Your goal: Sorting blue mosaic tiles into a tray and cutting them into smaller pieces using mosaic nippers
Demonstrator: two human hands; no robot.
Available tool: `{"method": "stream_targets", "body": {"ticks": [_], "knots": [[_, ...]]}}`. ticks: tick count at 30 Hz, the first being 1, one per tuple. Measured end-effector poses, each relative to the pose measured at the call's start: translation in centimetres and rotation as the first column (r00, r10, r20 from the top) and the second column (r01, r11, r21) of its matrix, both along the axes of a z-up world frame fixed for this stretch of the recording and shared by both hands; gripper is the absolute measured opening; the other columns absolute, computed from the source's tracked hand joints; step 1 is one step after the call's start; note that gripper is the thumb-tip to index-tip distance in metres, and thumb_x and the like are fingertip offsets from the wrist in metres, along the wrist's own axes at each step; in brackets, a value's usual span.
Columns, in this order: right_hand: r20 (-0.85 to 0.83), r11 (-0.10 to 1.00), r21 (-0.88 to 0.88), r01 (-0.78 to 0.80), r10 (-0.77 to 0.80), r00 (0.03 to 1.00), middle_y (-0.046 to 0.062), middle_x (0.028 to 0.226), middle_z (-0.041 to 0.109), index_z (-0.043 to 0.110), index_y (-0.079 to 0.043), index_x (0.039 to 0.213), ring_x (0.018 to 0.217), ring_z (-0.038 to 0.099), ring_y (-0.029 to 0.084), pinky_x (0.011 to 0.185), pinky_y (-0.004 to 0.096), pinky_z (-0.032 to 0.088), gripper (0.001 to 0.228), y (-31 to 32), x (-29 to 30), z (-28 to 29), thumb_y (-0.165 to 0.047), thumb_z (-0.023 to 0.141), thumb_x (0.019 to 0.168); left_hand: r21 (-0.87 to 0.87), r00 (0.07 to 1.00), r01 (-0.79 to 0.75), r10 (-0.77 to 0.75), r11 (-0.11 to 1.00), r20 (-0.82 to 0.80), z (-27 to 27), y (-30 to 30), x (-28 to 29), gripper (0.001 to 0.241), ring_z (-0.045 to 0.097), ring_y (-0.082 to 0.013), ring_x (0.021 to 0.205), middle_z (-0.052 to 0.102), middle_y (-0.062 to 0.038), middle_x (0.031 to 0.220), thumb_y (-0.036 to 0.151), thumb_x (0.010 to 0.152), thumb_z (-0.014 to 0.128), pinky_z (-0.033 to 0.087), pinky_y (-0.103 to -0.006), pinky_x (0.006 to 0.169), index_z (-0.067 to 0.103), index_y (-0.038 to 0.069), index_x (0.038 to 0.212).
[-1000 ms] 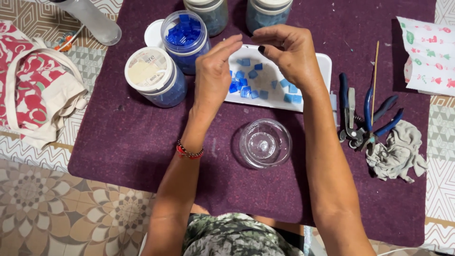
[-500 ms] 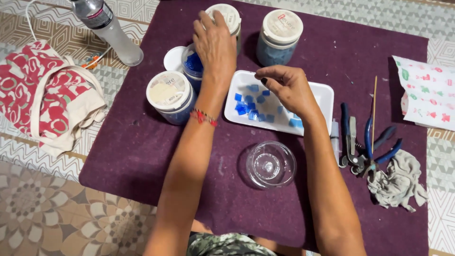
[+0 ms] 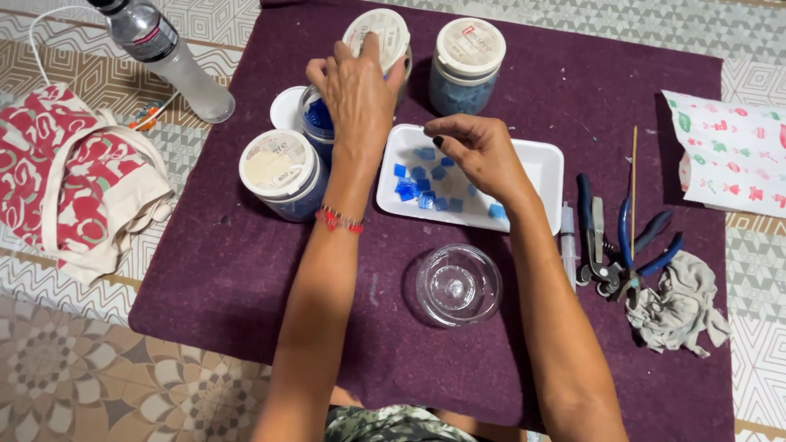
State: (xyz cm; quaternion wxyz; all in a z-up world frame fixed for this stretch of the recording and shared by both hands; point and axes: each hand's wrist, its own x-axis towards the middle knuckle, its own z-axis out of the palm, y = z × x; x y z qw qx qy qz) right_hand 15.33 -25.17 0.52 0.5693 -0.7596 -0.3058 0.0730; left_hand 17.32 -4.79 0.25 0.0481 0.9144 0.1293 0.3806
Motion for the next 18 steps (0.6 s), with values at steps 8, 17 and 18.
{"method": "stream_targets", "body": {"ticks": [8, 17, 18], "knots": [[0.227, 0.996, 0.083, -0.018, -0.001, 0.974, 0.014, 0.123, 0.070, 0.071, -0.002, 0.120, 0.116, 0.066, 0.023, 0.098, 0.033, 0.054, 0.035, 0.8, 0.3, -0.6, 0.007, 0.051, 0.092, 0.023, 0.953, 0.276, -0.277, 0.961, 0.126, 2.9, -0.3, -5.9, 0.019, 0.072, -0.0240, 0.078, 0.077, -0.007, 0.087, 0.013, 0.102, 0.067, 0.047, -0.0469, 0.098, 0.067, 0.005, 0.119], [0.549, 0.935, -0.354, 0.032, 0.180, 0.816, 0.021, 0.120, 0.069, 0.070, 0.005, 0.119, 0.110, 0.065, 0.040, 0.085, 0.047, 0.050, 0.055, 7.5, 5.6, -1.0, 0.017, 0.049, 0.070, 0.015, 0.934, 0.341, -0.341, 0.940, 0.109, 3.5, -0.1, -7.4, 0.027, 0.068, -0.0233, 0.082, 0.072, -0.007, 0.088, -0.006, 0.094, 0.067, 0.047, -0.0423, 0.099, 0.060, 0.004, 0.118], [0.537, 0.856, -0.508, 0.090, 0.233, 0.811, 0.017, 0.113, 0.069, 0.072, 0.001, 0.115, 0.102, 0.065, 0.041, 0.068, 0.052, 0.052, 0.044, 8.4, 6.2, -1.6, 0.012, 0.052, 0.077, 0.010, 0.926, 0.358, -0.356, 0.934, 0.126, 3.2, -0.3, -7.6, 0.028, 0.064, -0.0242, 0.081, 0.070, -0.007, 0.090, -0.010, 0.093, 0.064, 0.047, -0.0414, 0.096, 0.060, 0.005, 0.116]]}}
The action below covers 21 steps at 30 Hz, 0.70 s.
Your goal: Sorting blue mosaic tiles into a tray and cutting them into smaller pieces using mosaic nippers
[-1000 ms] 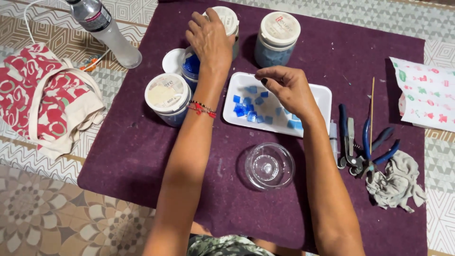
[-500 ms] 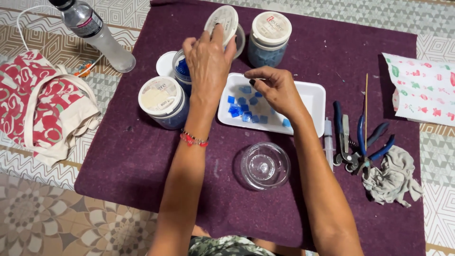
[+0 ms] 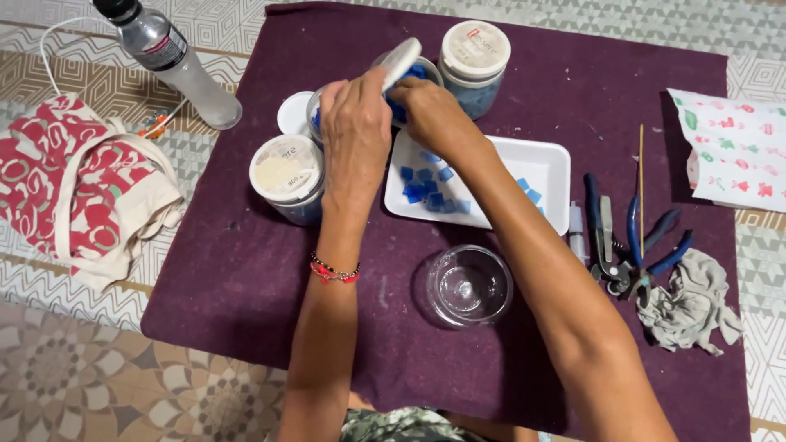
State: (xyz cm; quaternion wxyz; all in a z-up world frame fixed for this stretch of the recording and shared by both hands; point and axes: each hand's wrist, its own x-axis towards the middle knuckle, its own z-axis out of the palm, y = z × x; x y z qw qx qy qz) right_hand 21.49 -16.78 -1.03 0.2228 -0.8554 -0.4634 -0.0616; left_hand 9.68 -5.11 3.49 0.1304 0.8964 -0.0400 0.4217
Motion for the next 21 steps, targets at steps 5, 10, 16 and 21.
{"method": "stream_targets", "body": {"ticks": [5, 10, 16, 21], "knots": [[0.051, 0.996, -0.081, -0.046, 0.050, 0.997, 0.020, 0.116, 0.066, 0.069, -0.001, 0.119, 0.100, 0.064, 0.046, 0.072, 0.057, 0.052, 0.040, 2.8, 3.2, -2.4, 0.004, 0.052, 0.083, -0.022, 1.000, -0.002, 0.002, 1.000, 0.016, -0.5, -0.2, 0.5, 0.040, 0.059, -0.0283, 0.103, 0.072, -0.007, 0.115, -0.015, 0.083, 0.066, 0.050, -0.0426, 0.090, 0.066, 0.003, 0.120], [0.100, 0.982, -0.180, -0.051, 0.070, 0.993, 0.025, 0.119, 0.061, 0.066, -0.002, 0.123, 0.096, 0.062, 0.052, 0.077, 0.062, 0.052, 0.035, 4.2, 5.9, -5.1, -0.007, 0.052, 0.090, -0.056, 0.993, 0.064, -0.058, 0.996, 0.098, 0.6, -1.0, 0.0, 0.037, 0.058, -0.0325, 0.095, 0.071, -0.013, 0.106, -0.018, 0.081, 0.060, 0.051, -0.0431, 0.086, 0.067, -0.002, 0.114], [0.224, 0.922, -0.388, 0.005, 0.089, 0.970, 0.035, 0.120, 0.057, 0.071, 0.001, 0.110, 0.078, 0.065, 0.050, 0.087, 0.059, 0.048, 0.032, 5.2, 7.5, -7.9, -0.009, 0.045, 0.094, -0.154, 0.936, 0.041, 0.016, 0.987, 0.353, -0.9, -2.0, 0.8, 0.012, 0.053, -0.0400, 0.084, 0.045, -0.021, 0.093, -0.012, 0.102, 0.044, 0.047, -0.0518, 0.078, 0.049, -0.011, 0.091], [-0.004, 0.951, -0.307, -0.031, 0.031, 0.999, 0.026, 0.133, 0.059, 0.063, -0.006, 0.129, 0.110, 0.061, 0.043, 0.090, 0.057, 0.050, 0.034, 4.8, 6.0, -5.2, -0.019, 0.048, 0.101, 0.030, 0.919, -0.244, 0.221, 0.969, 0.328, -3.2, -3.5, 1.8, 0.016, 0.070, -0.0314, 0.110, 0.067, -0.012, 0.126, 0.005, 0.108, 0.058, 0.056, -0.0438, 0.085, 0.073, 0.008, 0.112]]}}
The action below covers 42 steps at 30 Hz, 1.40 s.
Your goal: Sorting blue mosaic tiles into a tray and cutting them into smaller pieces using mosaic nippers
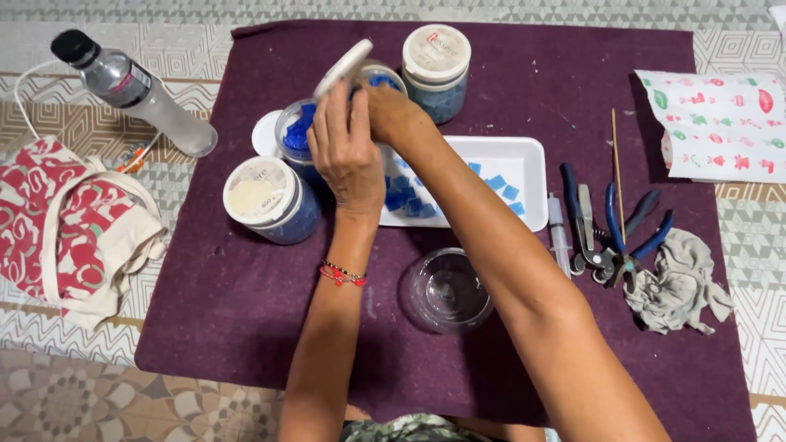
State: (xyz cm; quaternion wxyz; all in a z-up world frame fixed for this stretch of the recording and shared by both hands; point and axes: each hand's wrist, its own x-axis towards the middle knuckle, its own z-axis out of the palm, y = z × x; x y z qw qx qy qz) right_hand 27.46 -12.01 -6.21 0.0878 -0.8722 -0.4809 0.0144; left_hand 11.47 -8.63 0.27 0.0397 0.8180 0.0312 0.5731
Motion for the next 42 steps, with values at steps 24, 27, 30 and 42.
{"method": "stream_targets", "body": {"ticks": [24, 27, 30, 42], "knots": [[0.290, 0.892, 0.438, -0.117, -0.016, 0.957, 0.016, 0.067, 0.060, 0.055, -0.001, 0.070, 0.057, 0.059, 0.032, 0.049, 0.042, 0.039, 0.014, -4.9, -2.8, 1.2, 0.010, 0.063, 0.070, -0.014, 0.975, 0.107, -0.107, 0.994, -0.196, -5.8, 1.9, 3.3, 0.024, 0.065, -0.0256, 0.070, 0.055, -0.005, 0.060, -0.003, 0.072, 0.074, 0.040, -0.0517, 0.112, 0.068, 0.008, 0.092], [0.305, 0.869, 0.482, -0.116, -0.042, 0.952, 0.015, 0.063, 0.057, 0.051, -0.003, 0.066, 0.052, 0.057, 0.029, 0.044, 0.039, 0.036, 0.020, -5.0, -3.5, 1.0, 0.013, 0.065, 0.067, -0.081, 0.937, 0.117, -0.137, 0.990, -0.322, -3.3, 1.4, 1.6, 0.029, 0.066, -0.0348, 0.083, 0.068, -0.015, 0.081, -0.011, 0.078, 0.065, 0.040, -0.0534, 0.107, 0.067, 0.005, 0.102], [0.261, 0.737, 0.655, -0.165, -0.016, 0.965, 0.010, 0.068, 0.054, 0.048, -0.002, 0.067, 0.059, 0.054, 0.021, 0.049, 0.036, 0.035, 0.026, -4.8, -4.4, 1.2, 0.017, 0.065, 0.072, -0.110, 0.904, 0.126, -0.160, 0.986, -0.397, -3.0, 1.7, 1.4, 0.048, 0.067, -0.0322, 0.103, 0.072, -0.015, 0.102, -0.013, 0.076, 0.072, 0.042, -0.0515, 0.111, 0.062, 0.003, 0.120], [-0.460, 0.318, 0.859, 0.401, 0.138, 0.877, 0.014, 0.113, 0.077, 0.076, -0.001, 0.112, 0.105, 0.072, 0.016, 0.092, 0.025, 0.062, 0.025, -8.7, -7.0, 6.5, 0.005, 0.073, 0.087, -0.133, 0.867, 0.228, -0.263, 0.965, -0.424, -2.3, 2.3, 2.2, 0.065, 0.063, -0.0339, 0.114, 0.064, -0.017, 0.123, -0.021, 0.081, 0.057, 0.047, -0.0422, 0.112, 0.047, -0.003, 0.142]]}}
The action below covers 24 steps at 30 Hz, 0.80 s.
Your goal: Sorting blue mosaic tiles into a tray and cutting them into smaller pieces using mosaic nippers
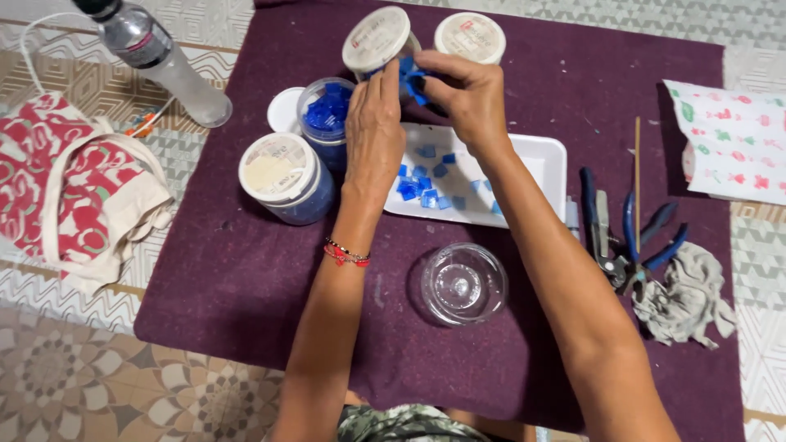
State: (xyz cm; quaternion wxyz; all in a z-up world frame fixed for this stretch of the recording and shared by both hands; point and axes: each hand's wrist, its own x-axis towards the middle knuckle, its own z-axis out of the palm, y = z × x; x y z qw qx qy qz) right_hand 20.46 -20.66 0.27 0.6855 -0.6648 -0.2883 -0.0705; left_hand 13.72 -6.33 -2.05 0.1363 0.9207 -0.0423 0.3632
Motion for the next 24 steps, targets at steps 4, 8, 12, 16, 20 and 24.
{"method": "stream_targets", "body": {"ticks": [4, 8, 12, 16, 20, 24], "knots": [[-0.288, 0.998, -0.006, 0.057, -0.056, 0.956, 0.010, 0.107, 0.079, 0.077, -0.005, 0.114, 0.095, 0.074, 0.016, 0.076, 0.024, 0.067, 0.031, -3.1, -3.5, 1.7, -0.003, 0.074, 0.083, 0.052, 0.998, 0.052, -0.050, 0.997, -0.044, -1.0, -0.6, -0.1, 0.066, 0.052, -0.0361, 0.137, 0.059, -0.020, 0.143, -0.024, 0.077, 0.060, 0.037, -0.0483, 0.121, 0.054, -0.002, 0.139], [-0.170, 0.989, -0.133, 0.058, -0.080, 0.982, 0.010, 0.106, 0.078, 0.076, -0.004, 0.113, 0.092, 0.072, 0.012, 0.080, 0.023, 0.062, 0.027, -6.0, -3.3, 0.3, 0.000, 0.076, 0.086, -0.237, 0.944, 0.313, -0.329, 0.920, -0.028, 0.7, -1.7, -1.3, 0.056, 0.064, -0.0342, 0.126, 0.063, -0.023, 0.139, -0.016, 0.089, 0.052, 0.047, -0.0446, 0.111, 0.053, -0.001, 0.142], [0.229, 0.896, -0.423, 0.136, -0.040, 0.973, 0.014, 0.112, 0.077, 0.076, 0.000, 0.113, 0.106, 0.074, 0.023, 0.095, 0.032, 0.060, 0.044, -7.8, -5.7, 3.9, 0.020, 0.065, 0.075, -0.649, 0.799, 0.426, -0.598, 0.631, -0.056, 4.0, -4.6, -3.4, 0.040, 0.081, -0.0201, 0.089, 0.074, -0.012, 0.129, 0.009, 0.103, 0.044, 0.058, -0.0297, 0.080, 0.058, 0.007, 0.140], [0.366, 0.831, -0.525, 0.181, 0.029, 0.930, 0.013, 0.102, 0.079, 0.079, -0.001, 0.105, 0.095, 0.075, 0.024, 0.080, 0.034, 0.055, 0.036, -7.6, -7.0, 5.9, 0.016, 0.065, 0.077, -0.820, 0.750, 0.402, -0.660, 0.408, 0.039, -0.7, -5.3, -0.8, 0.047, 0.064, -0.0104, 0.122, 0.069, -0.007, 0.137, 0.009, 0.092, 0.081, 0.054, -0.0334, 0.113, 0.064, 0.010, 0.136], [0.400, 0.847, -0.507, 0.157, 0.070, 0.914, 0.013, 0.107, 0.077, 0.077, -0.002, 0.112, 0.099, 0.073, 0.026, 0.084, 0.034, 0.053, 0.035, -7.7, -5.7, 4.1, 0.011, 0.073, 0.079, -0.930, 0.787, 0.310, -0.602, 0.197, 0.135, -1.4, -4.6, -0.2, 0.032, 0.070, -0.0084, 0.086, 0.077, -0.007, 0.101, 0.003, 0.092, 0.075, 0.061, -0.0219, 0.076, 0.072, 0.002, 0.123], [0.401, 0.851, -0.510, 0.125, 0.107, 0.910, 0.014, 0.107, 0.077, 0.077, -0.001, 0.109, 0.100, 0.073, 0.027, 0.084, 0.034, 0.053, 0.033, -7.5, -5.7, 3.9, 0.013, 0.071, 0.080, -0.888, 0.854, 0.269, -0.518, 0.373, 0.041, -1.0, -4.2, -0.4, 0.029, 0.076, -0.0058, 0.076, 0.082, -0.003, 0.093, -0.001, 0.084, 0.073, 0.060, -0.0181, 0.067, 0.079, 0.006, 0.112]]}}
